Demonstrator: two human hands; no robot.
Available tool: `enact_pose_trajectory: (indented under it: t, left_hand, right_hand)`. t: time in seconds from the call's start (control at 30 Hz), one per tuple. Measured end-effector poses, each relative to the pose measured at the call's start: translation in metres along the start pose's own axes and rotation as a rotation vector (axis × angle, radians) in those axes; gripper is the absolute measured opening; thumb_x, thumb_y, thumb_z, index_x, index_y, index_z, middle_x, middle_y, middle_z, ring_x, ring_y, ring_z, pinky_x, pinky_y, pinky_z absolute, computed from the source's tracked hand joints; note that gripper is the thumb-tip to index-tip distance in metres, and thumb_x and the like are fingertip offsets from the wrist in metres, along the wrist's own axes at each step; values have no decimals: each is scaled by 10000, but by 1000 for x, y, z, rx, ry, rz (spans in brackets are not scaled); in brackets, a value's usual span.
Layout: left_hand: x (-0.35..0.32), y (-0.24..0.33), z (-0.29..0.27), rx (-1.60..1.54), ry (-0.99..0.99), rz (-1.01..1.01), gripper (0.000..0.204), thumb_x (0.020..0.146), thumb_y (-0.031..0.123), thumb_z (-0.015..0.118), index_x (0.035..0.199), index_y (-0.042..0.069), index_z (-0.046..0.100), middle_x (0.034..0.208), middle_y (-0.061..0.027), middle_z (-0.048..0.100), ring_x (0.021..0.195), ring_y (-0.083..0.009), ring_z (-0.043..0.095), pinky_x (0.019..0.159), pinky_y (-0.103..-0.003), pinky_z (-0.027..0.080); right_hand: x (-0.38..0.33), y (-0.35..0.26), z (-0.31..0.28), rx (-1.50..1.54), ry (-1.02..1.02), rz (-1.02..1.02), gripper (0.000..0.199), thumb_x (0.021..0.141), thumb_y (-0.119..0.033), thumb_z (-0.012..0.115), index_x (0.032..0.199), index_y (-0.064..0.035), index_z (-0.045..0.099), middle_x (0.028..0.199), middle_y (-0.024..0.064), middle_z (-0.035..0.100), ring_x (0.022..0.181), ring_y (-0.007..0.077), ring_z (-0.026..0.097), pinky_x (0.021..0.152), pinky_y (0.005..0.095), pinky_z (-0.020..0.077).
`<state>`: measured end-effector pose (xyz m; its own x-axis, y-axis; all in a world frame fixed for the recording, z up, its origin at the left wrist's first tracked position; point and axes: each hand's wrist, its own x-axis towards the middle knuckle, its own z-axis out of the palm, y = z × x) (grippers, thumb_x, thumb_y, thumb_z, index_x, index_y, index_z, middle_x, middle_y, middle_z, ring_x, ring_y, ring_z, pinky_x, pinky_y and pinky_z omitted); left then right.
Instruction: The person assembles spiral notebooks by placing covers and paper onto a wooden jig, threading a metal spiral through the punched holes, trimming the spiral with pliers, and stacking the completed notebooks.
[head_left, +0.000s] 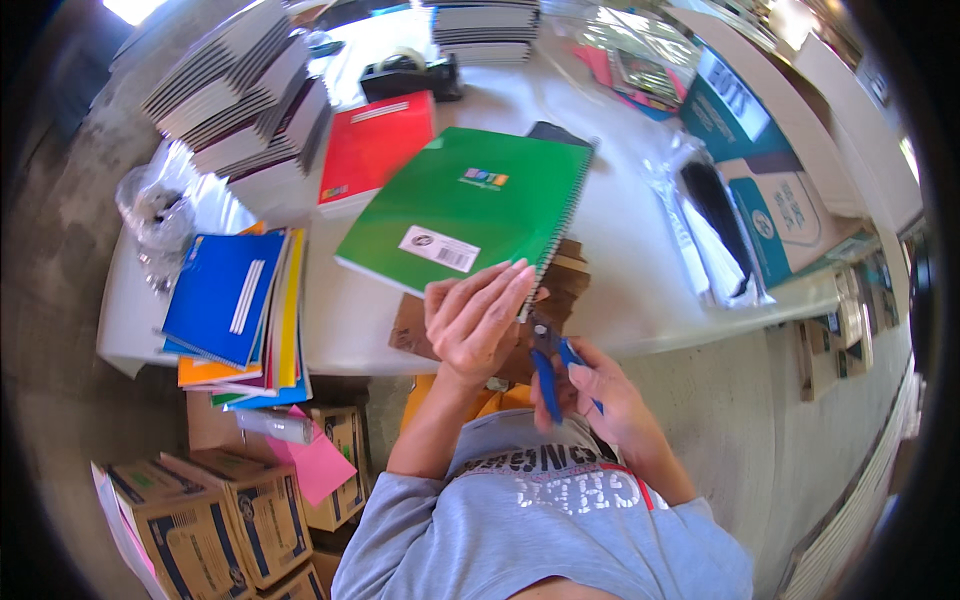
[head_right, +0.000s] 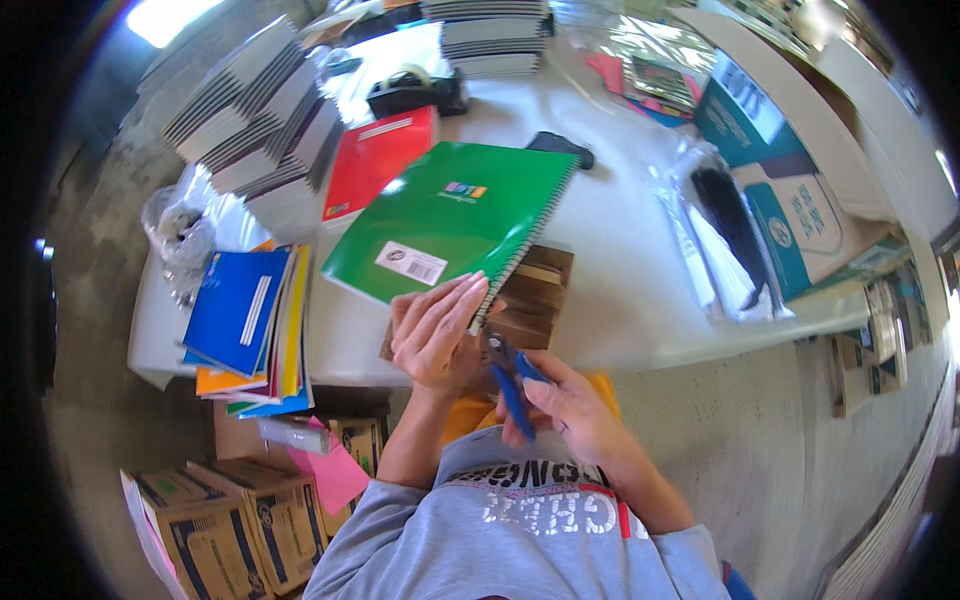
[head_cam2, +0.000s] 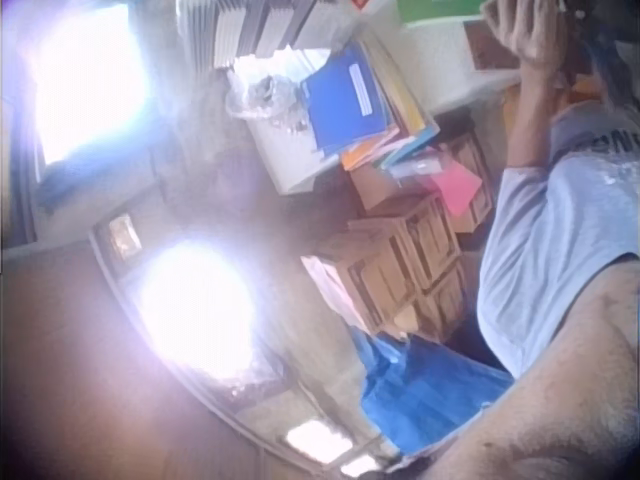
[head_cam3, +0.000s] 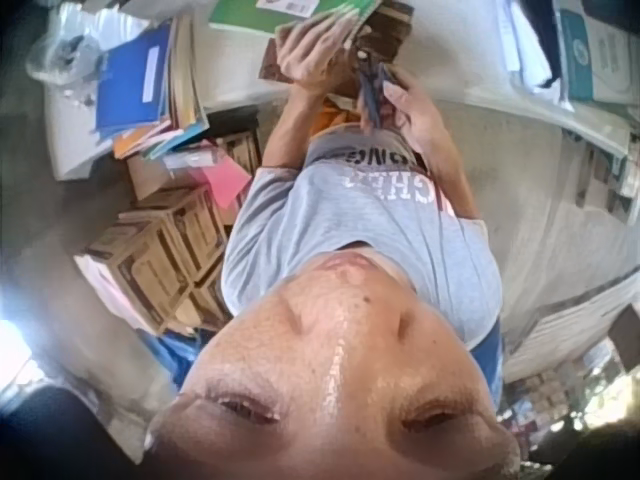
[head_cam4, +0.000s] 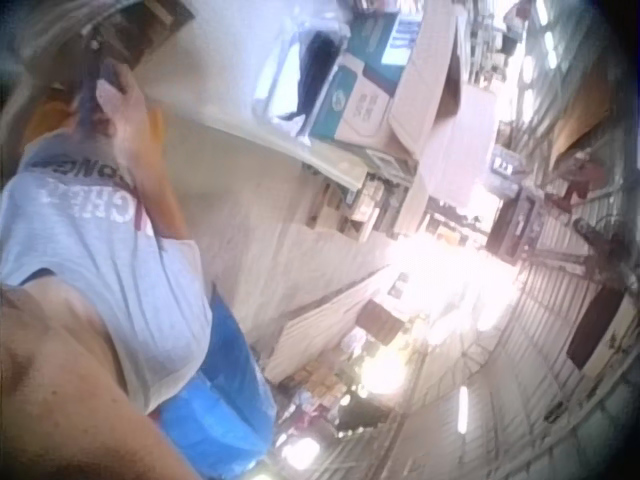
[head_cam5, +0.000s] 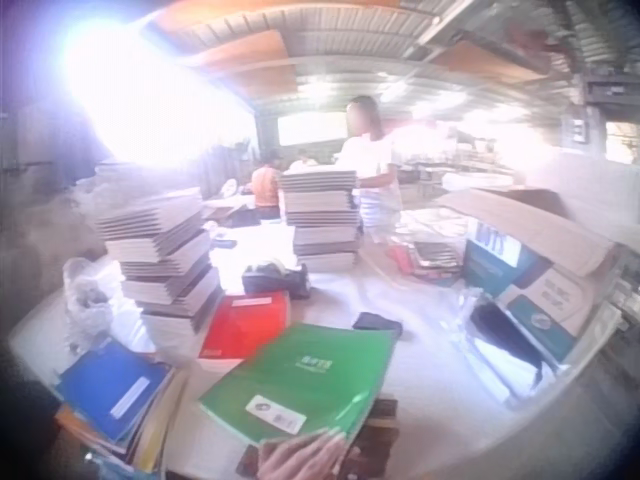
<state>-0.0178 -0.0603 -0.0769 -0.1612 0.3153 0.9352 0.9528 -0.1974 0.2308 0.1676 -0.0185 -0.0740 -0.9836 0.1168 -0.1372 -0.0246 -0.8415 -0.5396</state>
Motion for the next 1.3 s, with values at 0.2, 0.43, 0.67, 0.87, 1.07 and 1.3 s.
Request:
enact_pose_trajectory:
  t: [0.2, 0.43, 0.67, 0.87, 1.07, 1.3]
  left_hand:
    - [61, -40, -52, 74, 640, -410, 169, 771, 55, 661, 939, 35, 668, 889, -93, 672, 748, -180, 640, 648, -267, 479]
    - [47, -103, -152, -375, 1497, -332, 148, 853, 95, 618, 941, 23, 523, 930, -84, 593, 811, -178, 588, 680, -302, 508]
    - [-56, -144, -195, 915, 389, -955, 283, 730, 153, 712, 931, 58, 536, 919, -88, 547, 827, -233, 533, 715, -349, 420]
    - [-21, -103, -158, 1395, 288, -741, 486, 720, 300, 719, 1092, 57, 522, 1115, -149, 500, 1051, -343, 451, 869, -469, 358]
    - [-45, -82, -37, 149, -267, -743, 1003, 567, 203, 844, 1364, 29, 261, 1236, -181, 428, 1179, -341, 398, 986, -428, 314]
    - [-53, -62, 16, 161, -397, -995, 938, 669, 231, 754, 1401, 59, 192, 1187, -164, 433, 1116, -341, 410, 954, -469, 279]
  right_hand:
    - [-22, -20, -22, -670, 588, -793, 589, 864, -321, 537, 1349, -50, 343, 1105, 99, 534, 977, 197, 542, 844, 323, 433]
    - [-6, -66, -59, -791, 743, -825, 454, 940, -267, 439, 1344, -74, 360, 1111, 66, 508, 982, 133, 500, 815, 297, 399]
    - [48, -128, -132, -1982, 1143, -604, 469, 886, -308, 506, 1332, -196, 416, 1209, 148, 469, 1127, 299, 441, 953, 459, 336]
    - [79, -129, -134, -2182, 1419, 86, 378, 863, -343, 533, 1225, -235, 519, 1302, 153, 387, 1244, 301, 349, 889, 654, 297]
    - [156, -166, -106, -1764, 734, -159, 449, 883, -414, 500, 1239, -140, 499, 1095, 108, 550, 965, 238, 543, 798, 444, 430]
    - [281, -189, -74, -1368, 431, 256, 553, 880, -496, 480, 1277, -113, 444, 1097, 100, 546, 919, 205, 557, 763, 403, 459]
